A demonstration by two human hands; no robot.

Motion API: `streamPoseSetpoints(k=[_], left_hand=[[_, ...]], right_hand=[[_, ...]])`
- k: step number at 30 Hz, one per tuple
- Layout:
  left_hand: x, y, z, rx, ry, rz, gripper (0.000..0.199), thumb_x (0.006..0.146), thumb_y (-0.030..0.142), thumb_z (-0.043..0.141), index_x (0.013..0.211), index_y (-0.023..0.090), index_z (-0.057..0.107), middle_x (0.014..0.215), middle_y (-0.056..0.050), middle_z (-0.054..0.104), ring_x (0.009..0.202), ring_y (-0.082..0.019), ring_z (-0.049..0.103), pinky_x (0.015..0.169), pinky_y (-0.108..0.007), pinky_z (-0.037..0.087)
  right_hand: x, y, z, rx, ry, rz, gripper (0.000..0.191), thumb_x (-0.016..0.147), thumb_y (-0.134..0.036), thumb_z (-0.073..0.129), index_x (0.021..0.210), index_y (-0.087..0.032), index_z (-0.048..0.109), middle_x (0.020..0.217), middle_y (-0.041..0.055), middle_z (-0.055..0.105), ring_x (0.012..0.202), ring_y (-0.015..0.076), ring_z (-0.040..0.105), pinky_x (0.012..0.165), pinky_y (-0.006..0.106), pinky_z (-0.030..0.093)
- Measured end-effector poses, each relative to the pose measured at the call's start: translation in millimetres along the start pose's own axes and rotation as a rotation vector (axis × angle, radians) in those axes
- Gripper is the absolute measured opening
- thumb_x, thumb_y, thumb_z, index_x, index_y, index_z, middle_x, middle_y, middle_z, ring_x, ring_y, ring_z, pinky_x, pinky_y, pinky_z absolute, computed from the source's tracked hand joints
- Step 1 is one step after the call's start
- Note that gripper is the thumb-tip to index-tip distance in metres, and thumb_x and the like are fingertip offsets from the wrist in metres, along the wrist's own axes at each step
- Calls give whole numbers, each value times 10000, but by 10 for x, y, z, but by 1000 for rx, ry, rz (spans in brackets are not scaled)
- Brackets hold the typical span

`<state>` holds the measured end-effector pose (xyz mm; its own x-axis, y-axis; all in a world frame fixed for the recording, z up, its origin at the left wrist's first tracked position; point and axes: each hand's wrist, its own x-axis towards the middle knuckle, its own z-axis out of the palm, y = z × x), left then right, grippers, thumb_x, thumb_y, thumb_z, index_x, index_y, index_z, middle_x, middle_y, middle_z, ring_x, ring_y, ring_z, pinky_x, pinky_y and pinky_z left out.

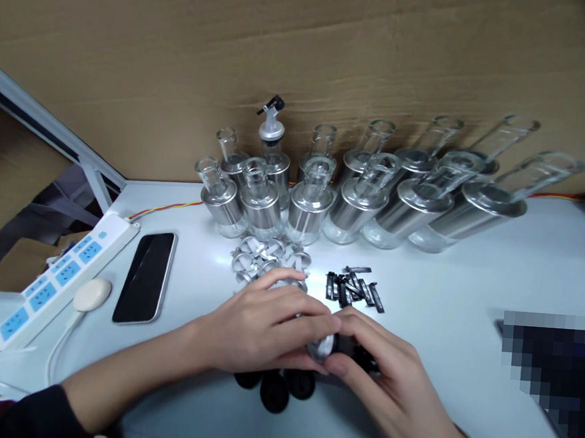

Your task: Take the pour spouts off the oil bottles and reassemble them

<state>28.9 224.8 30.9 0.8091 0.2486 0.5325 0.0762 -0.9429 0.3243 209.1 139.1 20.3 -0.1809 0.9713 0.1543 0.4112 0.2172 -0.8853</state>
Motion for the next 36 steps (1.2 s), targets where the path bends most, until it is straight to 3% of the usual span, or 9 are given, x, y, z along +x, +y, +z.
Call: streamPoseSetpoints(k=[7,11,16,20,26,29,32,36], left_hand=[[23,-19,-84,82,-56,40,289,904,407,524,884,121,562,782,-21,675,711,-101,614,1019,-338,383],[46,-7,-124,-6,-71,55,265,896,387,545,809,137,546,753,-10,672,656,-89,597,1020,-335,385],[58,13,-106,-323,-68,-49,279,866,417,574,792,153,520,667,1,649,624,-89,611,962,-296,444],[43,1,-81,-473,-50,-107,298,829,427,617,767,154,516,665,1,638,586,-83,581,873,-277,492],[1,-34,-51,-592,-61,-211,345,756,463,684,738,157,525,646,10,602,585,-89,536,735,-253,499],[-8,-32,-61,-699,-136,-311,372,718,484,712,746,158,536,630,28,565,576,-83,518,668,-231,476],[-2,-8,-89,-785,-213,-423,388,687,493,733,752,154,554,634,33,550,576,-79,509,588,-198,435],[0,19,-103,-851,-255,-501,381,687,476,734,736,151,544,599,52,513,518,-56,458,480,-158,363]], right_hand=[[28,0,29,-14,22,-41,49,910,-238,508,879,-233,546,758,-13,588,722,116,593,633,191,473],[50,-69,13,-55,5,-68,108,886,-234,519,783,-208,537,694,-3,575,647,124,549,585,219,454],[45,-136,54,-33,88,-91,273,815,-276,544,582,-201,421,518,-34,435,486,99,425,464,210,376],[45,-155,113,-18,130,-116,273,794,-270,551,567,-199,417,499,-36,418,466,95,420,446,206,359],[70,-166,101,-126,182,-274,188,761,-179,578,636,-205,439,528,-32,451,486,101,434,489,232,378],[30,-116,80,-240,150,-410,99,754,-149,603,762,-201,519,556,-22,503,504,112,442,520,262,381],[-23,-56,55,-342,114,-496,147,767,-176,620,898,-205,560,584,-20,536,523,127,472,565,293,393],[-6,-32,-9,-420,41,-574,131,765,-184,629,884,-199,577,585,-25,554,519,123,482,573,297,399]])
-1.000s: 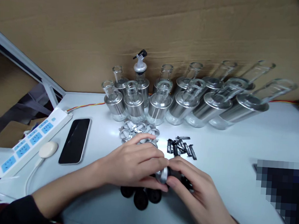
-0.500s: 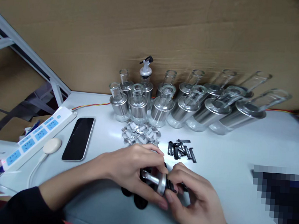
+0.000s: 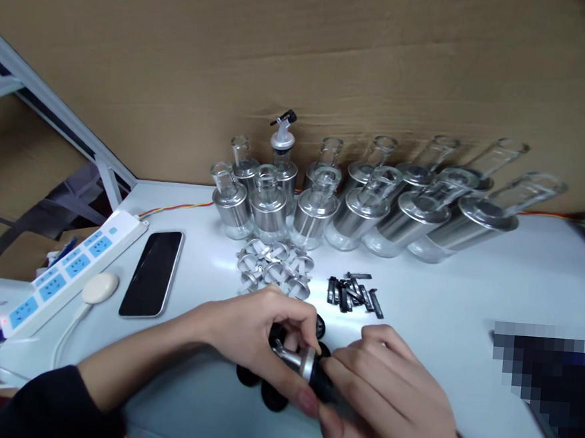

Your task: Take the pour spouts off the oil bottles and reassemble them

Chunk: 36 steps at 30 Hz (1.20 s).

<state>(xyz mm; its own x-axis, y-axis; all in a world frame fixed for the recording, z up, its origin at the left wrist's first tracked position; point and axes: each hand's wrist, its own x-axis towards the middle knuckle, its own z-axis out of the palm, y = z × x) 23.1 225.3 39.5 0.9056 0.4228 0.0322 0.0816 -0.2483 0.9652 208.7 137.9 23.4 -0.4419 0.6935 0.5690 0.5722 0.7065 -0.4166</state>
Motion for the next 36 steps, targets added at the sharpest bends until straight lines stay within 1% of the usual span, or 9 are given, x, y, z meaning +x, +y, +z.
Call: streamPoseSetpoints(k=[3,6,8,11,14,18,24,30,36], left_hand=[[6,-25,2,154,91,125,355,720,433,727,785,140,537,661,16,562,569,-78,509,522,-174,411],[32,-76,6,390,182,341,286,799,356,673,873,112,543,809,-78,630,749,-144,595,689,-244,495],[51,-111,20,533,207,454,221,854,305,611,906,101,546,869,-115,645,831,-171,607,778,-297,502],[64,-141,41,687,269,539,176,897,270,547,931,98,548,898,-127,661,841,-175,615,830,-336,490],[56,-124,27,718,251,553,207,899,291,550,956,92,548,867,-107,674,794,-150,619,871,-341,469],[44,-63,-40,640,142,483,249,865,338,601,920,99,557,825,-75,679,757,-133,613,922,-341,433],[44,-30,-87,539,92,404,283,792,357,687,856,110,566,787,-67,676,724,-136,598,875,-327,442],[45,-27,-90,466,94,367,267,811,374,657,829,131,548,767,-66,680,702,-137,611,848,-328,455],[48,-13,-74,404,104,347,274,788,375,679,787,135,546,723,-52,667,668,-131,601,840,-333,458]], right_hand=[[43,48,-42,109,-23,117,106,786,-191,616,879,-198,567,666,-6,604,589,132,534,591,283,436],[51,75,-49,327,16,416,69,854,-277,567,874,-213,581,760,16,642,677,144,594,601,249,480],[35,72,-29,447,14,609,109,869,-324,546,852,-227,592,751,6,642,674,140,605,579,225,491],[10,48,20,589,-18,804,113,838,-342,574,871,-235,590,765,2,639,664,138,605,560,217,499],[8,20,58,684,-32,868,111,824,-329,576,871,-228,576,761,5,622,656,134,597,567,220,501],[28,-12,68,674,-26,831,39,805,-258,574,807,-221,560,665,-20,565,609,116,562,546,191,483],[25,-46,57,512,10,654,58,792,-167,575,783,-212,541,650,-36,538,584,88,538,544,152,471],[26,-30,33,372,39,427,142,802,-108,579,851,-225,516,718,-36,581,636,89,561,582,169,471],[63,-16,-11,404,18,278,185,817,-74,574,937,-207,529,750,-7,601,673,106,549,601,211,477]])
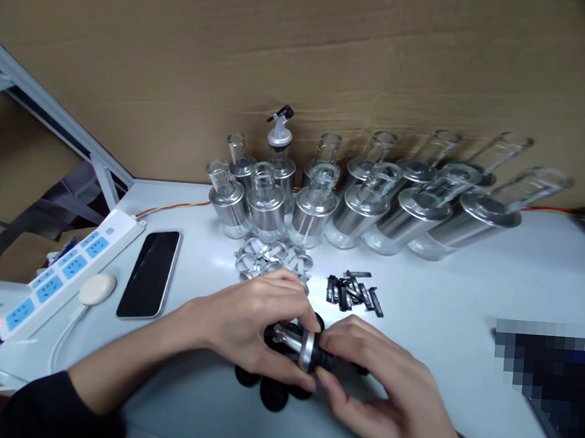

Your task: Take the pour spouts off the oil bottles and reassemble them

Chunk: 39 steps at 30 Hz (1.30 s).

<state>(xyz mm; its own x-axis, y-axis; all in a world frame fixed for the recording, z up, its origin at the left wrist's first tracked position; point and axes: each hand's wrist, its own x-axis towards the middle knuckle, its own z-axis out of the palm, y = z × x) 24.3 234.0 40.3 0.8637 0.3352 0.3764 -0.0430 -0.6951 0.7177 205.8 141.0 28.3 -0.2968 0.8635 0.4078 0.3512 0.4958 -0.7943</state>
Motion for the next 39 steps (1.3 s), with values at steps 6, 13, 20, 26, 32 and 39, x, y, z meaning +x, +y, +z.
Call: streamPoseSetpoints(k=[6,13,20,26,32,39], left_hand=[[-11,11,3,-47,11,-23,284,769,386,694,779,147,540,713,-31,656,657,-121,581,839,-336,451],[-30,-21,17,-63,17,-69,323,738,420,712,790,145,551,652,17,553,617,-105,512,754,-303,450],[-41,-27,10,-78,-21,-145,364,689,452,745,771,142,572,616,47,463,576,-82,418,690,-274,406],[-44,-19,3,-113,-53,-231,383,669,486,748,739,152,573,582,58,403,583,-83,397,624,-239,354],[-52,-19,-14,-145,-96,-344,407,620,509,768,744,171,577,555,66,371,591,-89,399,562,-204,313],[-34,-14,-4,-252,-95,-418,437,560,495,798,724,164,563,582,76,390,525,-55,356,471,-174,260]], right_hand=[[9,7,-27,-52,-44,-100,180,818,-44,556,949,-167,545,741,27,588,685,125,522,609,248,477],[9,6,-25,-67,-53,-139,199,814,-31,553,962,-163,548,783,42,593,717,134,532,633,258,485],[-47,57,-22,-123,-119,-140,128,847,-72,522,915,-175,556,854,68,572,756,150,521,630,259,474],[-58,50,-11,-144,-126,-148,110,861,-82,506,888,-170,565,865,70,572,761,145,511,629,247,467],[-35,21,-14,-175,-90,-170,137,832,-59,515,872,-172,580,848,66,603,754,134,532,623,216,487],[38,-52,-25,-266,-66,-135,187,867,-116,460,794,-217,599,743,16,649,668,109,598,604,164,518]])
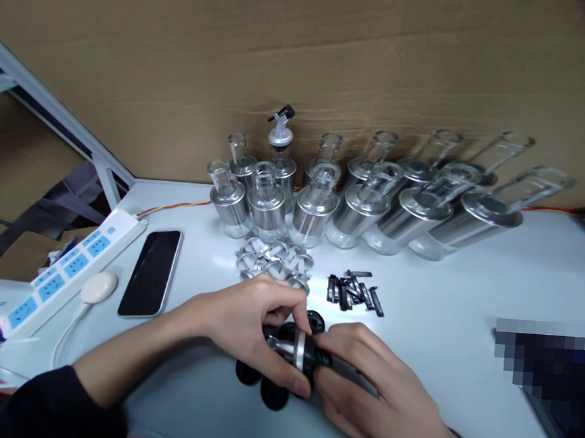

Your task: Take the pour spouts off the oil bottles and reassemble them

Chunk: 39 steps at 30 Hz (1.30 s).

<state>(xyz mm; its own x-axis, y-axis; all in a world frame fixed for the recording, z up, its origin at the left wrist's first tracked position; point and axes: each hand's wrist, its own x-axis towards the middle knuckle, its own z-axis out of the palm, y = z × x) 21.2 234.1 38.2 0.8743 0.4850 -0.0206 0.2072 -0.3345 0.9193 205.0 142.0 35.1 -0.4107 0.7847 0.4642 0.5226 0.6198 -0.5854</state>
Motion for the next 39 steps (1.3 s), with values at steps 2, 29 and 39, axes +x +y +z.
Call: streamPoseSetpoints(k=[2,29,39], left_hand=[[4,6,7,-50,-6,1,422,555,456,811,717,161,556,582,81,393,515,-45,349,458,-165,248],[6,-51,120,183,230,419,267,749,350,645,875,176,485,795,-31,607,673,-119,547,642,-245,425],[26,-47,101,658,218,592,130,892,301,494,936,179,498,906,-48,690,791,-152,578,793,-325,382]], right_hand=[[-15,-10,29,-10,28,19,212,879,-132,431,806,-226,608,726,13,644,671,113,611,621,167,529],[-108,33,9,87,162,74,244,802,-99,538,1003,-236,557,937,55,635,836,154,636,705,240,557],[-126,77,37,171,179,401,66,836,-243,614,893,-244,582,798,-14,680,680,113,653,577,151,534]])
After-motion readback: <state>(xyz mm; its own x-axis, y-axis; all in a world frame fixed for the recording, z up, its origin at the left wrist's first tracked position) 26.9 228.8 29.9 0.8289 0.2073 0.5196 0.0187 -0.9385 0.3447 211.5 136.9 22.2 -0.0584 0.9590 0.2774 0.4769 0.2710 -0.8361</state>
